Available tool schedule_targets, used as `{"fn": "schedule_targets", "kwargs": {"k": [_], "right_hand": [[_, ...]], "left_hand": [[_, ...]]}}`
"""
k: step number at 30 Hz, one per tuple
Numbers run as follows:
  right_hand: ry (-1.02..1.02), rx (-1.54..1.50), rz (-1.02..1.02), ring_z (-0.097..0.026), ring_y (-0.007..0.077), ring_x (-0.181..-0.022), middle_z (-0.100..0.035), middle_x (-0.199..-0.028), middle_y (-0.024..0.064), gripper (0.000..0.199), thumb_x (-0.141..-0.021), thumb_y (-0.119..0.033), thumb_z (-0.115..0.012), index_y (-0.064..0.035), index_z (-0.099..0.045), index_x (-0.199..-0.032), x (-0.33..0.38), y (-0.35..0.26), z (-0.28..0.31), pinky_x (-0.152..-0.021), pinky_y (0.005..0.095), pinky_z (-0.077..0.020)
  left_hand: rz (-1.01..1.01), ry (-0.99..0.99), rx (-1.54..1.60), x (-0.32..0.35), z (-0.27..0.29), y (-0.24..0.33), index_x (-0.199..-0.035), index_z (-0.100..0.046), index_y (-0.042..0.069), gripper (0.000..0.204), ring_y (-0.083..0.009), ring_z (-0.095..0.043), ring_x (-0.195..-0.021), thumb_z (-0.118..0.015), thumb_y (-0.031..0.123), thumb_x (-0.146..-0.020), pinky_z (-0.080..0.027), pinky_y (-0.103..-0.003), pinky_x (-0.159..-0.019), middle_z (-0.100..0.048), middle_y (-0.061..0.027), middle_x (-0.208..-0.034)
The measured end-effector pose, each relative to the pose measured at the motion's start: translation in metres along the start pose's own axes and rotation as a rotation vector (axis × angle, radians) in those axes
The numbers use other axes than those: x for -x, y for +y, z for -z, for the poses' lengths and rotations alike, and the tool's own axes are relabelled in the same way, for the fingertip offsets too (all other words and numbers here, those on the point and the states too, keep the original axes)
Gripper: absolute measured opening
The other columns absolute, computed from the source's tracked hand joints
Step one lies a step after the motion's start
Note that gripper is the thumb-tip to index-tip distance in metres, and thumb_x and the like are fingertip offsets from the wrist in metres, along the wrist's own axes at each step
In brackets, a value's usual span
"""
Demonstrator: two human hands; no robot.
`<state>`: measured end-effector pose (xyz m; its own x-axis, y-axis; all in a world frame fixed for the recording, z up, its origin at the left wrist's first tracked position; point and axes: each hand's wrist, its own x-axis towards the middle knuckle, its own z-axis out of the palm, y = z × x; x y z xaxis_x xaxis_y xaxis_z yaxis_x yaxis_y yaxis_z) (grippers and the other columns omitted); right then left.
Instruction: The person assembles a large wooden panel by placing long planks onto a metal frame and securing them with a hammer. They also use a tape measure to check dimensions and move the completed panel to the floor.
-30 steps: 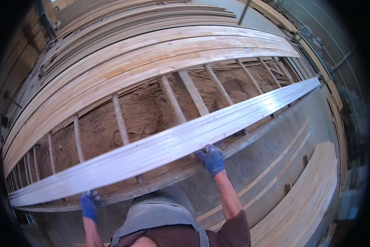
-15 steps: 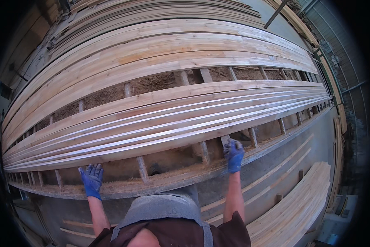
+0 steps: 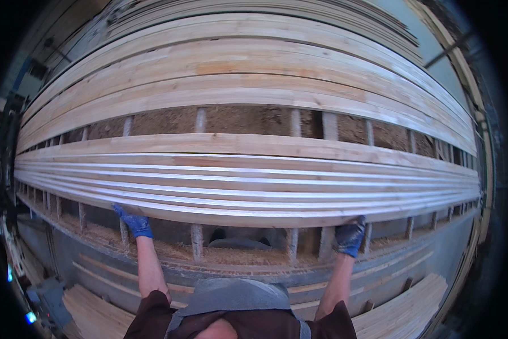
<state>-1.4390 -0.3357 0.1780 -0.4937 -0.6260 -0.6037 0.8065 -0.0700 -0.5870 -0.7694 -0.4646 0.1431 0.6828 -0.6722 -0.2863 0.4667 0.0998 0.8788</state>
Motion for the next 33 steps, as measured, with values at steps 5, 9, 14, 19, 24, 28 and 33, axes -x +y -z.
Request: {"fn": "schedule_targets", "kwargs": {"k": [5,9,14,19,24,28,33], "right_hand": [[0.047,-0.053,-0.053,-0.039,0.0290,-0.138,-0.043,-0.152,0.0084,0.075,-0.093,-0.062,-0.054,-0.0150,-0.040,-0.150,-0.029,-0.006,0.012,-0.117,0.0483,-0.0298],[0.085,0.024,0.217,-0.042,0.0323,-0.136,-0.043,-0.153,0.0078,0.079,-0.091,-0.064,-0.055,-0.0154,-0.039,-0.151,-0.043,-0.002,-0.001,-0.115,0.0503,-0.0327],[-0.042,0.091,0.269,-0.044,0.0307,-0.133,-0.045,-0.149,0.0080,0.078,-0.092,-0.062,-0.057,-0.0111,-0.042,-0.149,-0.078,0.002,-0.021,-0.114,0.0499,-0.0348],[-0.067,0.140,0.382,-0.043,0.0287,-0.133,-0.047,-0.147,0.0061,0.075,-0.091,-0.061,-0.058,-0.0127,-0.044,-0.147,-0.111,0.005,-0.072,-0.113,0.0488,-0.0334],[-0.104,0.093,0.374,-0.041,0.0322,-0.135,-0.045,-0.149,0.0083,0.072,-0.093,-0.057,-0.055,-0.0134,-0.042,-0.149,-0.071,-0.010,-0.061,-0.116,0.0523,-0.0293],[0.076,0.053,0.250,-0.039,0.0326,-0.137,-0.040,-0.153,0.0082,0.071,-0.096,-0.062,-0.047,-0.0185,-0.039,-0.151,-0.009,-0.035,-0.051,-0.111,0.0568,-0.0341],[0.160,0.287,0.261,-0.045,0.0302,-0.133,-0.047,-0.146,0.0066,0.069,-0.093,-0.058,-0.057,-0.0169,-0.044,-0.148,-0.008,-0.023,-0.005,-0.109,0.0546,-0.0393]], "left_hand": [[0.136,-0.020,0.199,-0.003,-0.019,0.010,-0.156,-0.028,0.013,0.074,-0.0302,-0.028,-0.146,-0.036,0.061,-0.100,-0.017,-0.045,-0.122,-0.029,-0.0079,-0.160],[0.156,0.003,0.149,-0.003,-0.055,0.016,-0.156,-0.028,0.013,0.073,-0.0306,-0.029,-0.145,-0.037,0.060,-0.101,-0.017,-0.046,-0.122,-0.029,-0.0091,-0.160],[0.218,-0.083,0.247,-0.021,-0.070,0.016,-0.154,-0.031,0.011,0.073,-0.0306,-0.032,-0.144,-0.042,0.058,-0.100,-0.022,-0.046,-0.121,-0.034,-0.0102,-0.158],[0.206,-0.146,0.236,-0.053,-0.087,0.006,-0.151,-0.038,0.015,0.075,-0.0263,-0.042,-0.136,-0.049,0.064,-0.095,-0.032,-0.042,-0.114,-0.041,-0.0023,-0.155],[0.199,-0.096,0.293,-0.028,-0.087,0.031,-0.153,-0.035,0.011,0.072,-0.0260,-0.034,-0.141,-0.045,0.058,-0.099,-0.021,-0.042,-0.120,-0.036,-0.0044,-0.158],[0.018,-0.166,0.132,0.011,-0.042,0.070,-0.155,-0.030,0.010,0.074,-0.0276,-0.031,-0.144,-0.040,0.058,-0.101,-0.017,-0.043,-0.122,-0.032,-0.0097,-0.159],[0.210,-0.147,0.216,0.030,0.001,0.058,-0.155,-0.030,0.010,0.068,-0.0280,-0.027,-0.147,-0.037,0.053,-0.104,-0.014,-0.044,-0.123,-0.032,-0.0080,-0.160]]}}
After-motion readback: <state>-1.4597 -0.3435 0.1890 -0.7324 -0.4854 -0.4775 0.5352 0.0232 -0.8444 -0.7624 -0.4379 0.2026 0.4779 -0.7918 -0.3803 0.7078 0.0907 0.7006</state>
